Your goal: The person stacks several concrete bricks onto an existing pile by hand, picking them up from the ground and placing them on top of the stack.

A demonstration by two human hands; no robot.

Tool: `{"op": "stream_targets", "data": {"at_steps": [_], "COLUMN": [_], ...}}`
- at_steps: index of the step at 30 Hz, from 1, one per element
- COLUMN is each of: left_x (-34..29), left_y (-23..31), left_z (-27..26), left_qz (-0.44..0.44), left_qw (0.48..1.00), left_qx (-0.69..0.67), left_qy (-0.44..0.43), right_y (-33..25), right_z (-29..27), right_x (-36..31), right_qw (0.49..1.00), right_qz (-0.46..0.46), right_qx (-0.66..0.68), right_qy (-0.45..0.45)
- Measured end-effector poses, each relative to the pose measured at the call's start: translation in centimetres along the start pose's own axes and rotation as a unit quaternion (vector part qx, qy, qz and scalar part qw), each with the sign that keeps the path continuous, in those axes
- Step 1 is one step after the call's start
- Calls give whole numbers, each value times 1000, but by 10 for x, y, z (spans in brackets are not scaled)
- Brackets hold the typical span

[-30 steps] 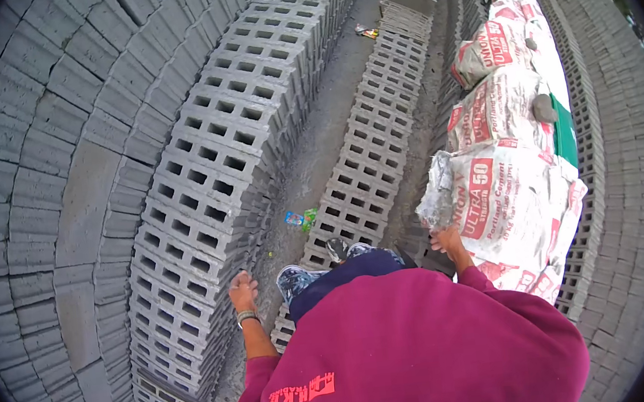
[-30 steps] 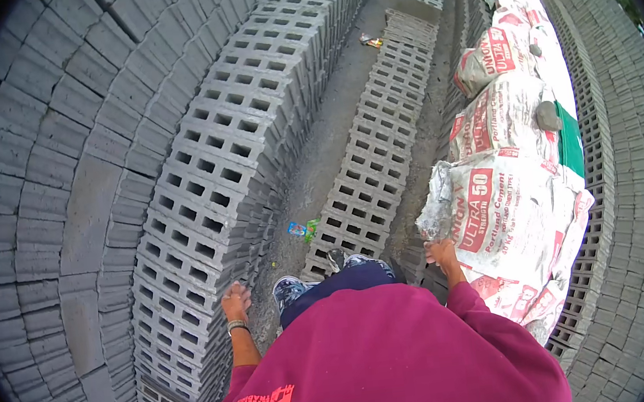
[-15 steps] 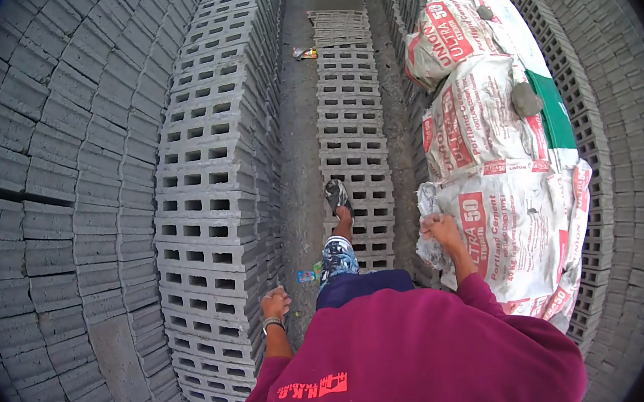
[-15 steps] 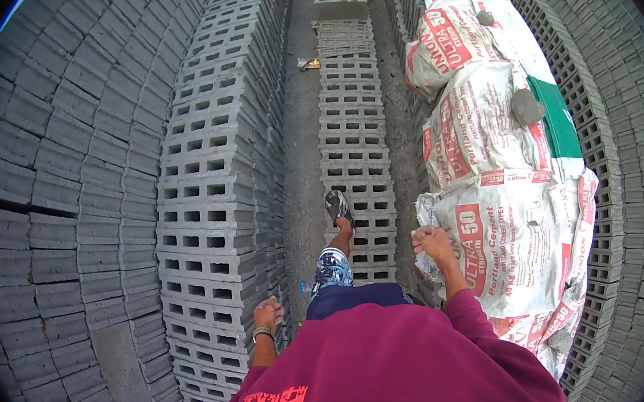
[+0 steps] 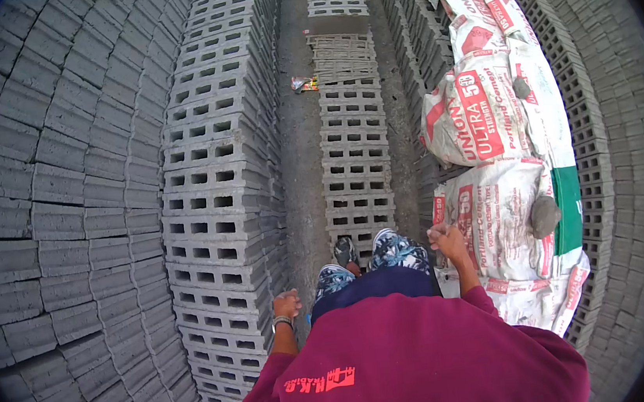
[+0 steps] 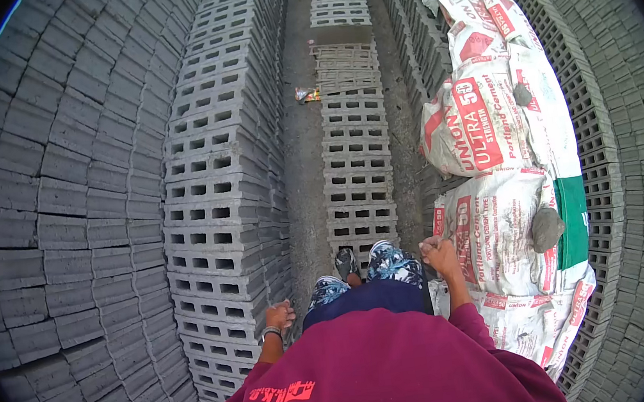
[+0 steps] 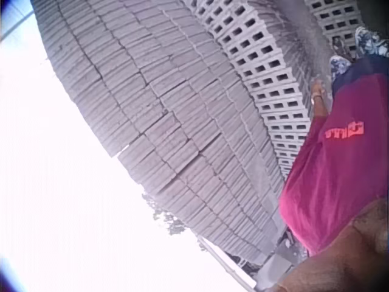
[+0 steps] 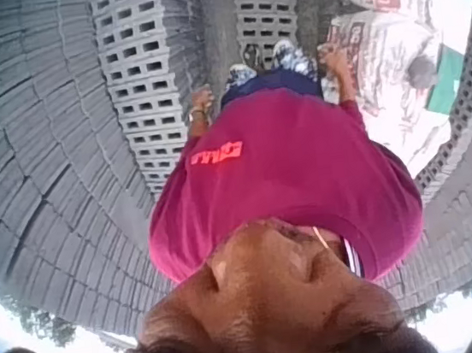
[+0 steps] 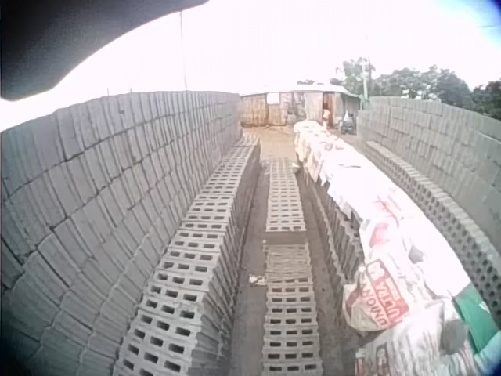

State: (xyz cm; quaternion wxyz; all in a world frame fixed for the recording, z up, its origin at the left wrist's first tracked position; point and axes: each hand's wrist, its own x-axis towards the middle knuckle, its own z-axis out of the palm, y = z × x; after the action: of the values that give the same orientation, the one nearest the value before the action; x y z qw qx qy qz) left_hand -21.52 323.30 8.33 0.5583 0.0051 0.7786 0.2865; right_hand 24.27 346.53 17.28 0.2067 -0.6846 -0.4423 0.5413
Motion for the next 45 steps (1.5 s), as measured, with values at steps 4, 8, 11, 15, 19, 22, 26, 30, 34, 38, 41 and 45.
{"op": "stream_targets", "data": {"at_steps": [4, 8, 11, 15, 19, 22, 26, 30, 34, 38, 41, 45], "left_x": [65, 98, 126, 141, 160, 182, 233, 323, 452, 573, 675, 794], "left_y": [138, 290, 357, 421, 468, 513, 582, 655, 671, 722, 739, 740], "left_z": [45, 119, 142, 163, 177, 187, 217, 258, 309, 421, 474, 538], "left_qz": [58, 125, 140, 71, 39, 17, 45, 39, 109, 126, 147, 153], "left_qw": [995, 990, 989, 996, 998, 997, 997, 998, 982, 963, 947, 933], "left_qx": [77, 63, 40, 53, 24, 10, 8, 30, 154, 231, 284, 321], "left_qy": [-24, -29, -2, 14, 47, 77, 61, 34, -18, -62, -41, 48], "right_y": [-40, -75, -114, -190, -319, -376, -415, -421, -403, -368, -338, -303], "right_z": [-12, -28, -33, -43, -43, -32, -9, 33, 81, 135, 181, 220], "right_x": [57, 141, 229, 353, 460, 543, 639, 697, 764, 841, 900, 956], "right_qw": [998, 996, 998, 999, 999, 995, 994, 996, 991, 984, 978, 957], "right_qz": [12, 23, 26, -17, -41, -74, -53, -10, 67, 110, 114, 194], "right_qx": [32, 30, 25, -41, -24, -58, -96, -72, -1, -7, 41, 177], "right_qy": [47, 78, 52, 11, -21, -35, -30, -57, -117, -141, -172, -121]}}
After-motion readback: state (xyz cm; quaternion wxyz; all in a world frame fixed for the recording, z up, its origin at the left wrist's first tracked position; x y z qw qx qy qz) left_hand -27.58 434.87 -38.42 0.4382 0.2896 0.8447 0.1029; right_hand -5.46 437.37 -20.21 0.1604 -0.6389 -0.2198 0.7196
